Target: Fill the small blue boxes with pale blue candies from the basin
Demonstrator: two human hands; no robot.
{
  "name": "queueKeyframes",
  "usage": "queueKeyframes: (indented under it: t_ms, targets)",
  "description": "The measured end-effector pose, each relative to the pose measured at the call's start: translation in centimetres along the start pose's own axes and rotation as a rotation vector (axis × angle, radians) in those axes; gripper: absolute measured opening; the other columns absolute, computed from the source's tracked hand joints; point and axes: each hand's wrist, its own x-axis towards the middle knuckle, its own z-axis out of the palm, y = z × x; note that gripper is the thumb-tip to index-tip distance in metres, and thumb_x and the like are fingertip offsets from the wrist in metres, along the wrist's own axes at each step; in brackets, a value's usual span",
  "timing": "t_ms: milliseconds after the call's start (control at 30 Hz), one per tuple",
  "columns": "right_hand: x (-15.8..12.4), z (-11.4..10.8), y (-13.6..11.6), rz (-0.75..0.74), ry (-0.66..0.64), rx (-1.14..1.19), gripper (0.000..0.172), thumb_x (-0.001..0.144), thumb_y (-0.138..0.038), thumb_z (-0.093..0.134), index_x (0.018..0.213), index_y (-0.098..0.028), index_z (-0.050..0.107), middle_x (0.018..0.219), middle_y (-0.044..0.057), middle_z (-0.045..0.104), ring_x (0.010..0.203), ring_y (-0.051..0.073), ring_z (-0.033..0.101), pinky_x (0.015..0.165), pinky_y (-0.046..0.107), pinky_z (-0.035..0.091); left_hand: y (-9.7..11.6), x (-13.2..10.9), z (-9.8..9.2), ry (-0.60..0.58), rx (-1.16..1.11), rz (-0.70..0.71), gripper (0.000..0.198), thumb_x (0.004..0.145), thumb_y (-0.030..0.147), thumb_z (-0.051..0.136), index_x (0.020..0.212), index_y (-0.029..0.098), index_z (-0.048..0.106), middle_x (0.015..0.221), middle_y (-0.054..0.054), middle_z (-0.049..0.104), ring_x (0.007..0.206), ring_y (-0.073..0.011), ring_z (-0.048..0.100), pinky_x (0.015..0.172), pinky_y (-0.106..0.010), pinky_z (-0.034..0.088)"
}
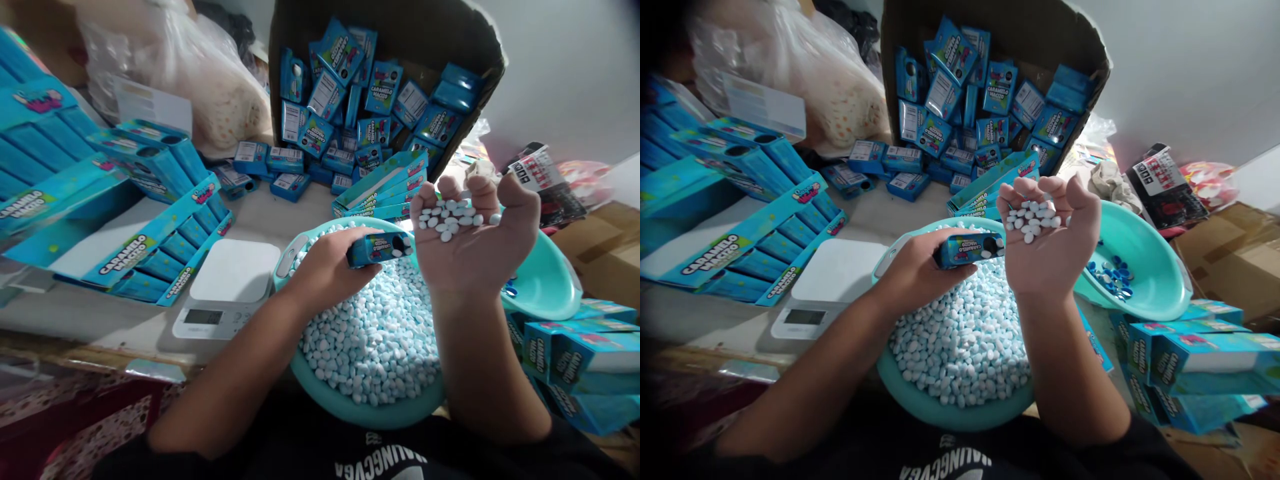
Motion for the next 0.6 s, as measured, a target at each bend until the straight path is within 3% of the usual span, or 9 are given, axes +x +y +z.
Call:
queueKeyframes:
  t_ms: [200,333,600]
  targets:
    - [-0.55,0.32,-0.1,-0.07,-0.073,-0.097,0.029,0.091,-0.041,0.055,0.075,-0.021,0.066,0.079,0.001,0.068,0.079,0.017,0.069,0.084,0.035,0.057,0.01,-0.01,-0.04,-0.005,0.005,-0.014,0.038,0.082,0.021,0.072,0.12,0.023,0.071,0.12,-0.001,0.074,0.112,-0.0177,0.069,0.095,-0.027,0.055]
    - [-0.63,0.19,-0.11,-0.072,-0.146,-0.184,0.026,0.091,-0.043,0.056,0.077,-0.023,0.066,0.084,0.002,0.069,0.087,0.019,0.07,0.093,0.039,0.056,0.11,0.06,-0.13,-0.019,0.003,-0.025,0.039,0.083,0.02,0.072,0.121,0.023,0.071,0.122,0.0,0.074,0.113,-0.0174,0.069,0.095,-0.026,0.054]
    - [-0.59,0.3,-0.07,-0.115,-0.163,-0.294,0.026,0.093,-0.041,0.05,0.077,-0.024,0.062,0.084,0.002,0.067,0.088,0.018,0.069,0.097,0.04,0.056,-0.01,0.04,0.03,-0.005,-0.009,0.004,0.036,0.083,0.017,0.071,0.118,0.023,0.072,0.121,0.0,0.074,0.111,-0.0157,0.069,0.093,-0.025,0.054]
